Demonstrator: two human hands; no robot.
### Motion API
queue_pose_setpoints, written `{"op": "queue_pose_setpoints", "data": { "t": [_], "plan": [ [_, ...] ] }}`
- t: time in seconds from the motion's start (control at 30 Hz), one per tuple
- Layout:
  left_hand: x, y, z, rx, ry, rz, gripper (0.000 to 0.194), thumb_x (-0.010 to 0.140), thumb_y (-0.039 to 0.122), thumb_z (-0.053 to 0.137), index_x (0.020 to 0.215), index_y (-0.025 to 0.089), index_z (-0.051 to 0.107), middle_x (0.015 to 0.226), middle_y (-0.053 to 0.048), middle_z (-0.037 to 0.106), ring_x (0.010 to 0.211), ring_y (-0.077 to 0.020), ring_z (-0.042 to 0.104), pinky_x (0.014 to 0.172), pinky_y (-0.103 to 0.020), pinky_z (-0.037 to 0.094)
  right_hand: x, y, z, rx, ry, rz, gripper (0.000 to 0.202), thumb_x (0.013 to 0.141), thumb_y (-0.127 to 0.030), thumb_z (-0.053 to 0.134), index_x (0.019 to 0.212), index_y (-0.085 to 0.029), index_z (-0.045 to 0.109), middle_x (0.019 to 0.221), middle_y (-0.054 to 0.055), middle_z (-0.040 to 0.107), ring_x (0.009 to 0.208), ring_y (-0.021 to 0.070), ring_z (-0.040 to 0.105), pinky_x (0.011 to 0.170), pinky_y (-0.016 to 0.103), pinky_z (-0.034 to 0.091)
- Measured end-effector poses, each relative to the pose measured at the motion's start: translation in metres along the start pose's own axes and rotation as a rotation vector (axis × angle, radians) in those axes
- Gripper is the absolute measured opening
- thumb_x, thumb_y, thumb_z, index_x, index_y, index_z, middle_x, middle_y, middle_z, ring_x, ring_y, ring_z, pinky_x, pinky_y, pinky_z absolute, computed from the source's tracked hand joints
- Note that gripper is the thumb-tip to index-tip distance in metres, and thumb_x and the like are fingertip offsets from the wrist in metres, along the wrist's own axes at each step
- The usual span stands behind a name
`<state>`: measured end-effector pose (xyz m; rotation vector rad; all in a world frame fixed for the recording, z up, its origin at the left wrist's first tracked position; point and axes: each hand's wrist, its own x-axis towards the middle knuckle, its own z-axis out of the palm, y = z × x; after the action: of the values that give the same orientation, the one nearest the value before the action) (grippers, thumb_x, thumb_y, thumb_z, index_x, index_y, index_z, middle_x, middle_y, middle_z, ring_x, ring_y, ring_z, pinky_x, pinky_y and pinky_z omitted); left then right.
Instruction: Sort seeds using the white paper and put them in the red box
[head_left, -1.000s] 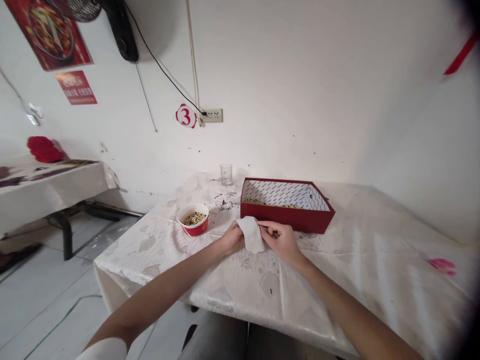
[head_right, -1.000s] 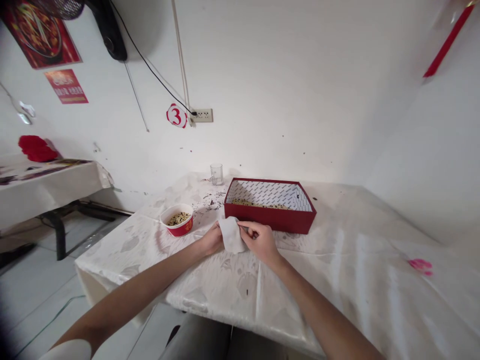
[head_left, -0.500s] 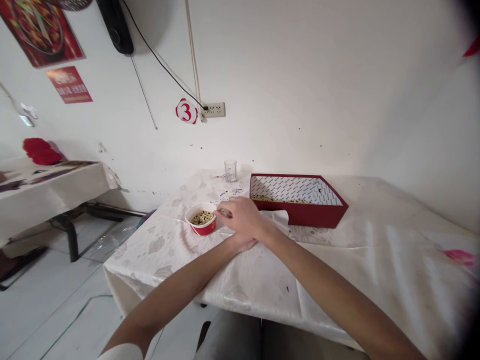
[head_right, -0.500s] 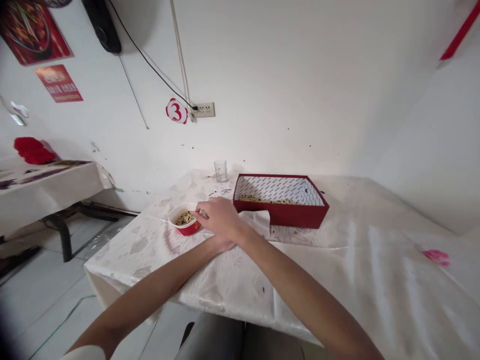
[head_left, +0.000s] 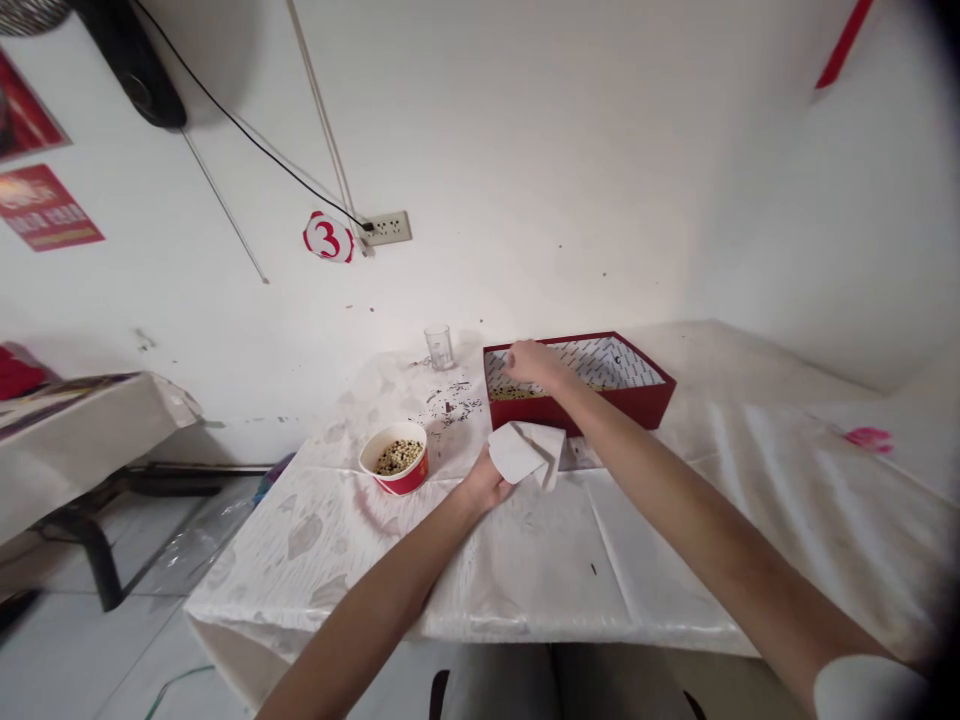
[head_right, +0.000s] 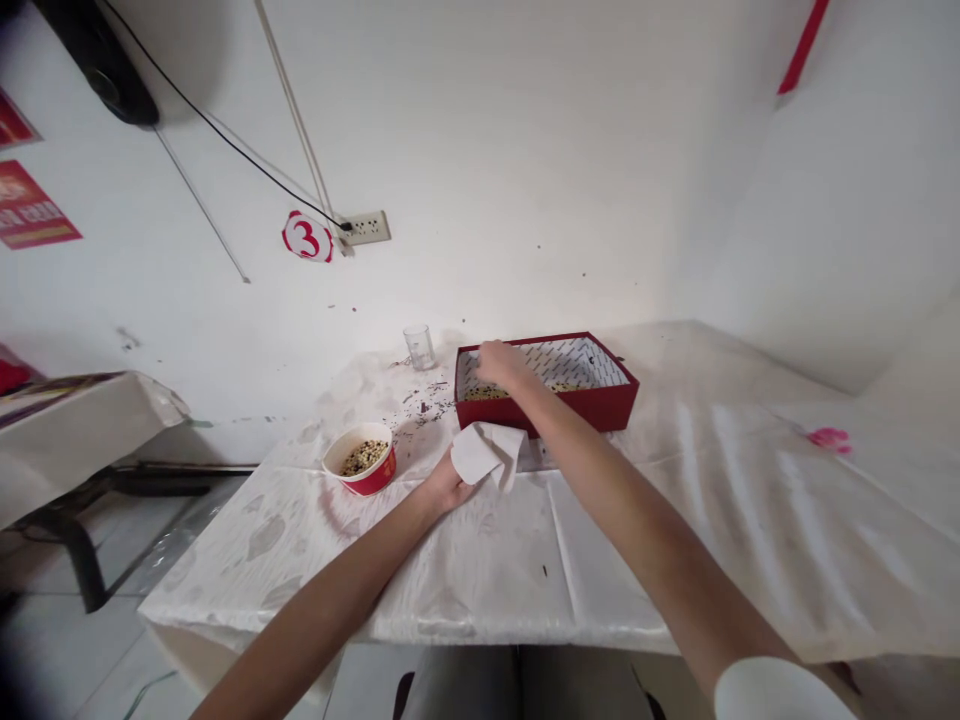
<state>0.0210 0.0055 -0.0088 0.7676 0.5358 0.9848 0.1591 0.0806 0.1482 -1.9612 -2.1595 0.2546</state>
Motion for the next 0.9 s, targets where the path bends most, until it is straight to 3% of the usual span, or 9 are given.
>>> {"op": "queue_pose_setpoints", "data": {
  "t": [0.07, 0.17, 0.27, 0.4, 0.6, 0.73, 0.9],
  "plan": [
    [-0.003, 0.001, 0.002, -0.045, 0.053, -0.01, 0.025, 0.064, 0.017, 0.088, 0.079, 0.015, 0.069, 0.07, 0.0, 0.07, 0.062, -0.0119, 0.062, 0.064, -0.025, 0.048, 0.008, 0.025, -0.001, -0.058, -0.136, 0.091, 0.038, 0.089, -0.039, 0.077, 0.112, -0.008, 0.076, 0.105, 0.02, 0.075, 0.097, 0.0278, 0.071, 0.083, 0.035, 0.054],
    [-0.006, 0.001, 0.006, -0.087, 0.043, -0.002, 0.025, 0.063, 0.018, 0.089, 0.079, 0.014, 0.07, 0.072, -0.001, 0.071, 0.064, -0.0126, 0.062, 0.065, -0.025, 0.049, 0.017, 0.043, 0.008, -0.12, -0.356, 0.161, 0.037, 0.095, -0.038, 0.073, 0.121, -0.013, 0.069, 0.12, 0.014, 0.07, 0.105, 0.025, 0.069, 0.09, 0.04, 0.058],
    [-0.007, 0.0, 0.007, -0.11, -0.01, 0.016, 0.026, 0.064, 0.022, 0.09, 0.08, 0.013, 0.071, 0.076, -0.003, 0.073, 0.068, -0.014, 0.064, 0.069, -0.026, 0.05, 0.024, 0.043, 0.017, -0.153, -0.485, 0.156, 0.037, 0.101, -0.038, 0.064, 0.131, -0.018, 0.061, 0.133, 0.01, 0.063, 0.112, 0.0235, 0.066, 0.095, 0.046, 0.059],
    [-0.008, -0.001, 0.004, -0.089, -0.022, 0.001, 0.026, 0.067, 0.024, 0.09, 0.083, 0.014, 0.071, 0.076, -0.004, 0.074, 0.07, -0.0154, 0.066, 0.072, -0.028, 0.052, 0.028, 0.039, 0.021, -0.146, -0.538, 0.11, 0.038, 0.101, -0.039, 0.065, 0.132, -0.018, 0.061, 0.132, 0.01, 0.063, 0.113, 0.0242, 0.066, 0.095, 0.046, 0.059],
    [-0.011, 0.002, 0.003, -0.088, -0.046, 0.004, 0.021, 0.073, 0.025, 0.087, 0.079, 0.016, 0.069, 0.074, -0.003, 0.072, 0.074, -0.0164, 0.068, 0.076, -0.028, 0.054, 0.024, 0.046, 0.024, -0.06, -0.425, 0.025, 0.037, 0.1, -0.039, 0.065, 0.131, -0.018, 0.062, 0.133, 0.01, 0.063, 0.112, 0.0244, 0.066, 0.094, 0.045, 0.059],
    [-0.011, 0.003, 0.001, -0.12, 0.022, 0.05, 0.019, 0.077, 0.025, 0.083, 0.09, 0.015, 0.072, 0.077, -0.003, 0.075, 0.073, -0.0163, 0.069, 0.08, -0.029, 0.056, 0.025, 0.046, 0.025, -0.043, -0.285, 0.011, 0.038, 0.101, -0.039, 0.065, 0.132, -0.018, 0.061, 0.133, 0.01, 0.063, 0.113, 0.0241, 0.066, 0.095, 0.046, 0.059],
    [-0.011, 0.007, 0.003, -0.175, 0.09, 0.077, 0.034, 0.08, 0.018, 0.079, 0.114, 0.016, 0.072, 0.097, -0.006, 0.079, 0.08, -0.0159, 0.071, 0.086, -0.028, 0.056, 0.012, 0.038, 0.011, 0.001, 0.032, -0.058, 0.024, 0.102, -0.032, 0.059, 0.109, -0.012, 0.07, 0.113, 0.015, 0.071, 0.103, 0.0263, 0.067, 0.088, 0.038, 0.054]
  ]
}}
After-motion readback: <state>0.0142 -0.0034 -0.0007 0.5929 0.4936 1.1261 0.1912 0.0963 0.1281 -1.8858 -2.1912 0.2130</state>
